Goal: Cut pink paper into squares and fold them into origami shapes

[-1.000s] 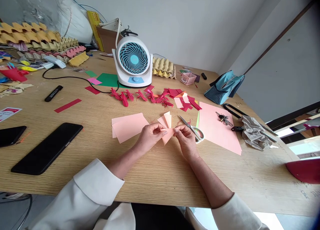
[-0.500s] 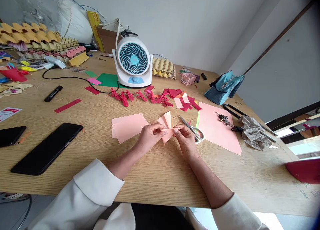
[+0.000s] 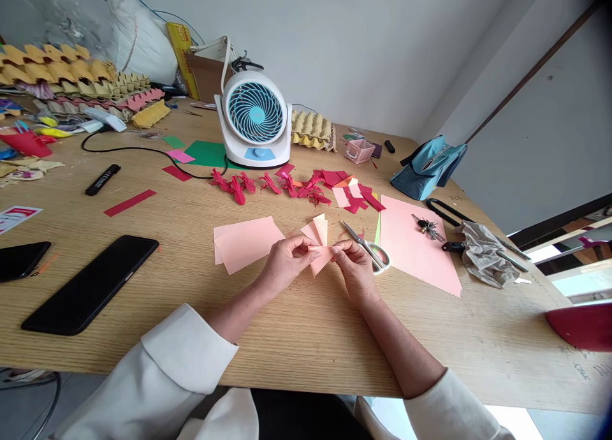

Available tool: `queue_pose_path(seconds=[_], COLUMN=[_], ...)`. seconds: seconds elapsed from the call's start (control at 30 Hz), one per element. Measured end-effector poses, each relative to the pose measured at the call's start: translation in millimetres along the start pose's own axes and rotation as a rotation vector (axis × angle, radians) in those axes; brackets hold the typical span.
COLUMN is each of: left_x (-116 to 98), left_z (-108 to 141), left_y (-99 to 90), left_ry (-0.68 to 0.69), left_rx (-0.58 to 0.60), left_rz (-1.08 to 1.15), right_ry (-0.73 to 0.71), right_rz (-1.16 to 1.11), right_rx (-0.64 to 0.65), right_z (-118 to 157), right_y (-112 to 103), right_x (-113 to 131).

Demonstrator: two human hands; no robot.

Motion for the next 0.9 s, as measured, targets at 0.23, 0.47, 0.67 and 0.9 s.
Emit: queue_pose_path(seconds=[0.23,0.47,0.67,0.9], left_x=[0,-2,-3,-6], left_z=[-1,-2,-2,-2], left_y=[0.0,-1.5,-2.9,-3.0], left_ry=[-0.018,0.021,0.060,0.135], left_rx=[-0.010,-0.002,-0.015,-0.037], left_rz=[0.022,-0.001,-0.026,-0.088], right_ry=[-0.004,-0.167,-0.277,-0.192], right_rz=[0.003,0.141,0.332,0.237], right_rx=[-0.018,-0.031,-0.108,-0.050], right_z=[2,3,2,3], right_y=[1,1,-3,-1], right_x=[3,11,15,16])
Point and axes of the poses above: each hand's wrist, its own z-axis away from the middle knuckle, its own y-axis out of the palm, x = y × z, the point moved 2 cm from there along -z, towards the middle knuckle, and after that the axes turned 12 degrees about y, right-handed, at the moved point
